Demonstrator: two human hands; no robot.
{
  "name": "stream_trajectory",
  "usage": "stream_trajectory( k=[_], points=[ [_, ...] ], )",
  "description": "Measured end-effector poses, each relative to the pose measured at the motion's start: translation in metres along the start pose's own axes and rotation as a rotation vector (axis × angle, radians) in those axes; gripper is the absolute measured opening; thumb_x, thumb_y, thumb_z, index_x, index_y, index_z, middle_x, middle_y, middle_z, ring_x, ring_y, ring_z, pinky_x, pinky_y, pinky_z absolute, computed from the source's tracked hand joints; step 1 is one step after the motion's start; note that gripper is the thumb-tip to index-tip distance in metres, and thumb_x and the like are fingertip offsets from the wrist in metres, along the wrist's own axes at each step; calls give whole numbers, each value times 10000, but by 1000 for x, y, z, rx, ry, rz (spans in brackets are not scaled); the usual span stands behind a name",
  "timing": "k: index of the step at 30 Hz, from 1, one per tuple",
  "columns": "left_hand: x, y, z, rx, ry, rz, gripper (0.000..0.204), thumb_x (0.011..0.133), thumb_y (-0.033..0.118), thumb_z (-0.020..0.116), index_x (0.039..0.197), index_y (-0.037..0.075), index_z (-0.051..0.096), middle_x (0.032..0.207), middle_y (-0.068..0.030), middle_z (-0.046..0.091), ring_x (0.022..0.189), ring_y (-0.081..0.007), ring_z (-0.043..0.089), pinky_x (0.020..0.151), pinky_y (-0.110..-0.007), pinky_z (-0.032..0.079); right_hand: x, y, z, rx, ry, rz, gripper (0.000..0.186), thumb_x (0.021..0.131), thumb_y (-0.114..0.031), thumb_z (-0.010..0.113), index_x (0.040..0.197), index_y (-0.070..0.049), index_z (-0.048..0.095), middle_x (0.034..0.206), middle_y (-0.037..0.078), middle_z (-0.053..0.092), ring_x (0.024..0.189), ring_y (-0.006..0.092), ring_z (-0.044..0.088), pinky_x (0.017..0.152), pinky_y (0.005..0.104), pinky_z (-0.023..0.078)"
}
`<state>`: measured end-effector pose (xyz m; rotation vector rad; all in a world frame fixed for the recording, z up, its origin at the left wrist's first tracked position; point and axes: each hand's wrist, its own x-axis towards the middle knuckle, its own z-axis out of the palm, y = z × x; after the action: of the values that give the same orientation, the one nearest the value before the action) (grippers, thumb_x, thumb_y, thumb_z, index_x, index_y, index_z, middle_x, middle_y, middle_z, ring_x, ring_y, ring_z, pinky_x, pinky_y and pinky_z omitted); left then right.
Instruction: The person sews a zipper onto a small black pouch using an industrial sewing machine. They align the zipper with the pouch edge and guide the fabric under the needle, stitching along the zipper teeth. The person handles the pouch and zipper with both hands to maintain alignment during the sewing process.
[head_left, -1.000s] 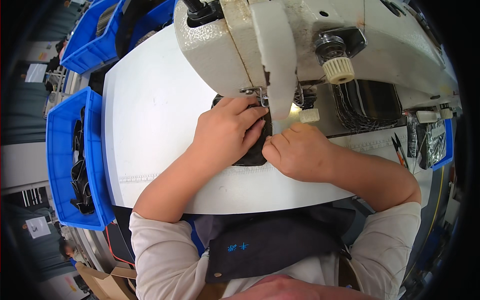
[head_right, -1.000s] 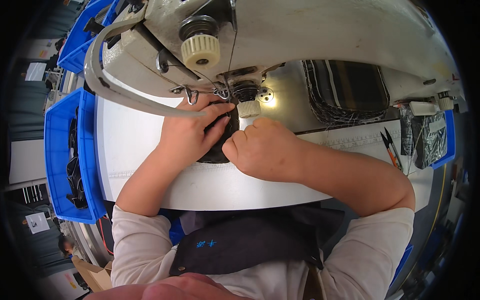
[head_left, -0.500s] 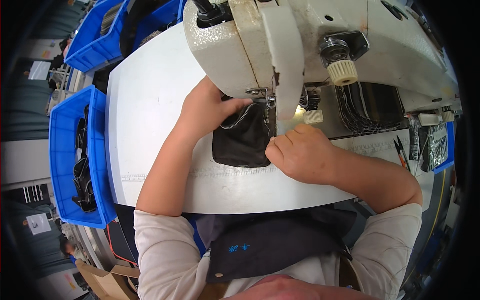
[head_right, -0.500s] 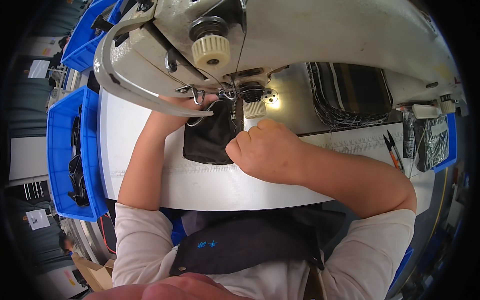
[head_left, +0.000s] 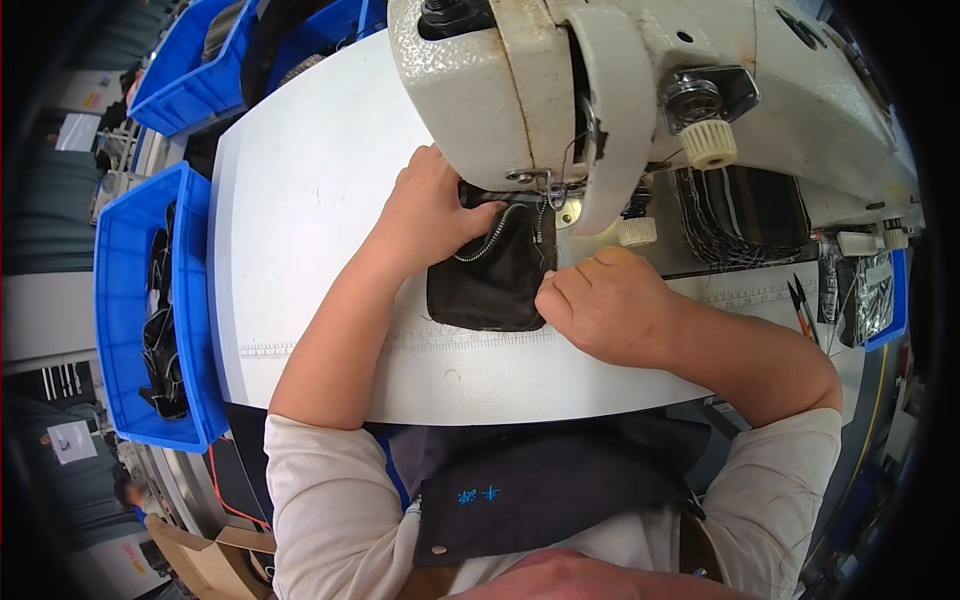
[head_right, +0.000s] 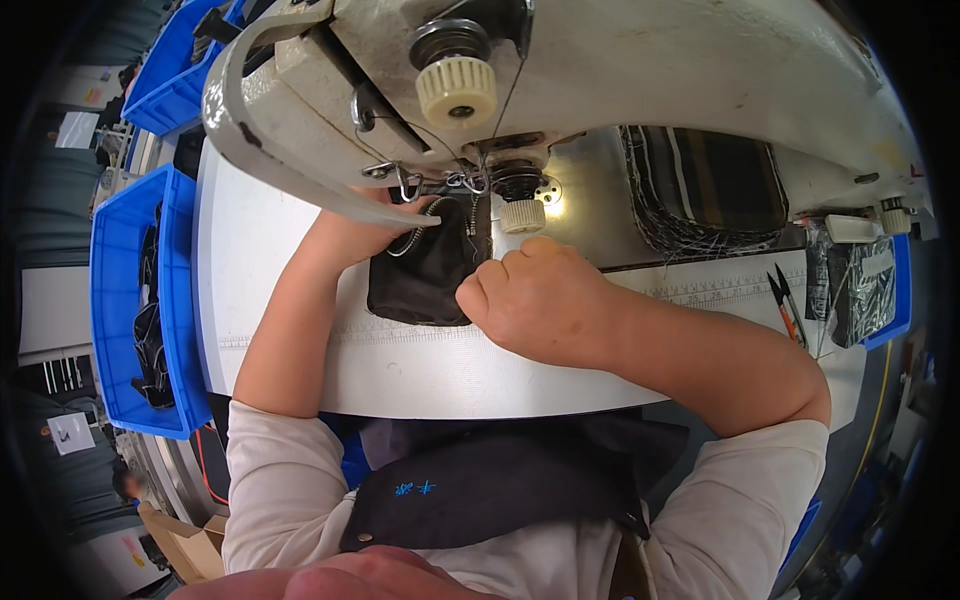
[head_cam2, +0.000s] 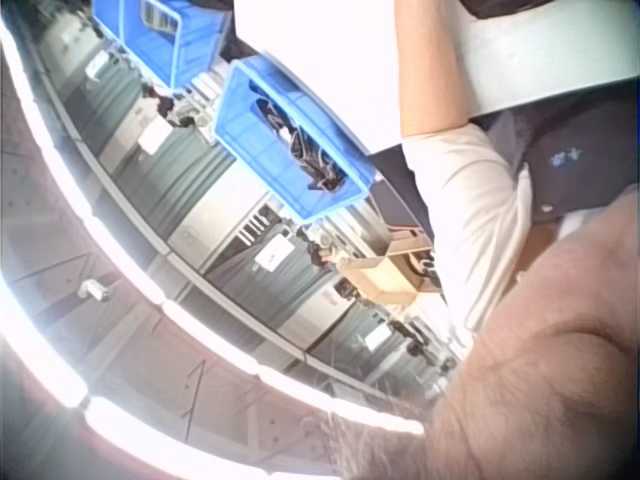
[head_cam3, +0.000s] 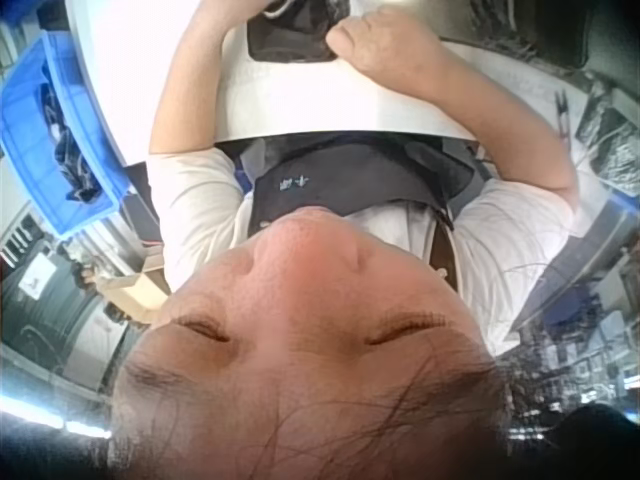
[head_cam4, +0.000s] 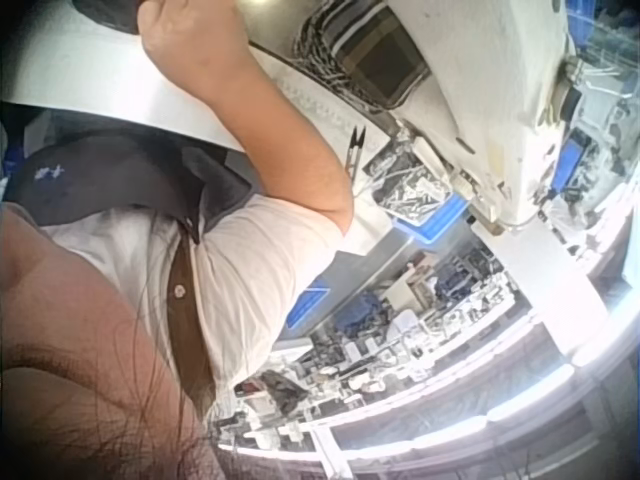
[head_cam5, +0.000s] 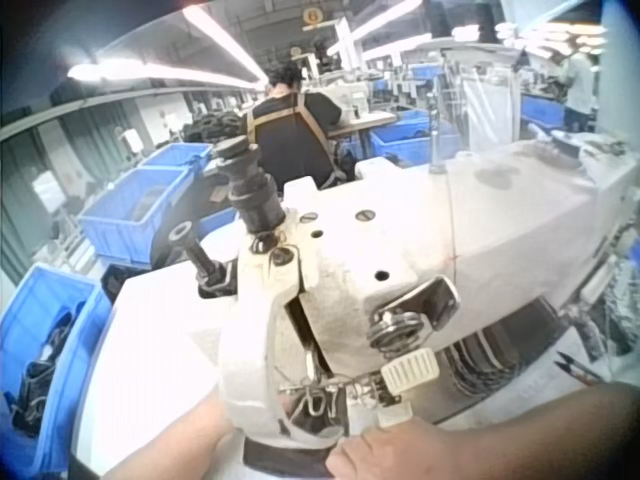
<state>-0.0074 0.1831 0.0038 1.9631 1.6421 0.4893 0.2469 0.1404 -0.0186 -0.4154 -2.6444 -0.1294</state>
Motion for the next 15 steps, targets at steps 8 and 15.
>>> stream_trajectory(
  k=[8, 15],
  points=[
    [-3, -1, 2, -21, -15, 32, 512, 805, 204, 828, 1282, 101, 673, 1210, -125, 649, 1135, -357, 588, 1008, -462, 494, -1, 3, -7, 0, -38, -27, 173, 714, -136, 707, 800, -84, 565, 664, 16, 511, 564, 170, 560, 536, 324, 430],
    [-1, -13, 8, -10, 18, 75, 510, 809, 223, 824, 1277, 105, 657, 1153, -101, 652, 1097, -331, 592, 986, -439, 485, 2, 3, -10, -46, -58, -29, 180, 707, -134, 697, 842, -64, 600, 680, 21, 537, 579, 168, 571, 535, 320, 446]
  ],
)
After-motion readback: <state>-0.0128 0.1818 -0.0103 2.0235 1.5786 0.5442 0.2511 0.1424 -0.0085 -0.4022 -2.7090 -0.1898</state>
